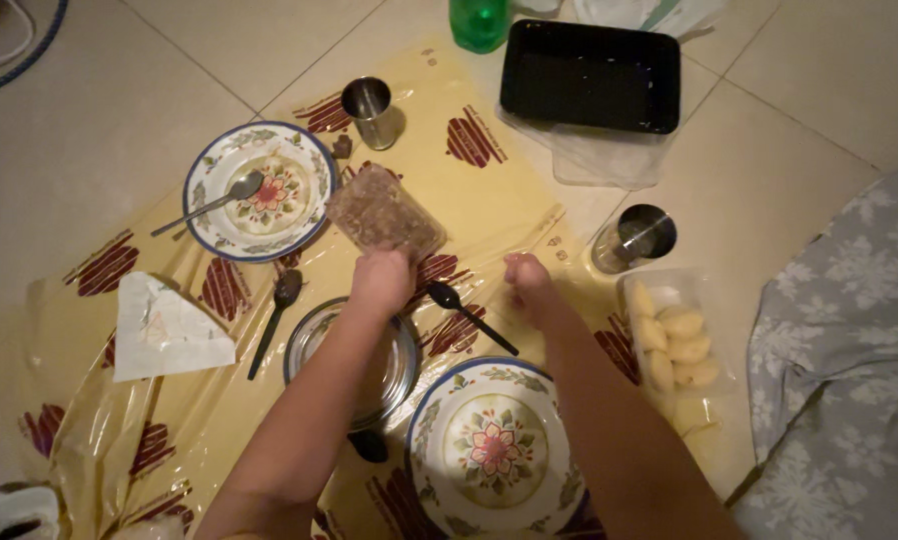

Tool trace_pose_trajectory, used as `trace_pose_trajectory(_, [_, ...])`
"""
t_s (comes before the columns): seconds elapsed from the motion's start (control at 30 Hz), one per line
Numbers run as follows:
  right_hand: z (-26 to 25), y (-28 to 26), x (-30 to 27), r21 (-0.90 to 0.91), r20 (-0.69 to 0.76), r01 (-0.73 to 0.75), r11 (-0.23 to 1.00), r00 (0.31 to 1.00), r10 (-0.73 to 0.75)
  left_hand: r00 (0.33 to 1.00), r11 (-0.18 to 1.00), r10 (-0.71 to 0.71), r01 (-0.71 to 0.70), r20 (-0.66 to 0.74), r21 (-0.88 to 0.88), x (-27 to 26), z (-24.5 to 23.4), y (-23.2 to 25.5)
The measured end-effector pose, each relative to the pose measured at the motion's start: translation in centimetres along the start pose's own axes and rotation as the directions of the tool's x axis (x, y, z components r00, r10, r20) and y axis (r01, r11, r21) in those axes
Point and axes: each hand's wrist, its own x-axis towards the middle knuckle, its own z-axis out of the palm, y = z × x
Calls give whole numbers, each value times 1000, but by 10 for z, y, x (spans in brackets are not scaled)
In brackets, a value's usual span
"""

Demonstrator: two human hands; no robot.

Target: The person cleans the inside of a metal pot and a ceramic bowl using a cloth, then wipes their hands and organizes the cleaned items on a tray. They also move a plastic bag of food and a metal cup on the floor.

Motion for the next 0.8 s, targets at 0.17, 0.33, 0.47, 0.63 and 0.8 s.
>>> trace_pose_trajectory(0.17, [0,-11,-8,12,51,-19,1000,999,19,999,997,47,-46,16,-55,-2,-4,-6])
trace_pose_trajectory(0.33, [3,-17,-15,42,78,-36,998,996,33,998,999,32,-31,45,-27,-2,6,-13])
trace_pose_trajectory(0.47, [6,-22,-20,2,72,4,1000,997,-4,998,999,-4,1,65,40,2,6,-12])
trace_pose_trajectory(0.63, [7,-22,-20,-39,30,-46,998,998,47,995,998,-35,30,94,52,0,1,-6])
trace_pose_trajectory(0.8, [2,-19,-18,-8,106,11,1000,994,-10,995,999,-37,33,93,37,0,-1,-1])
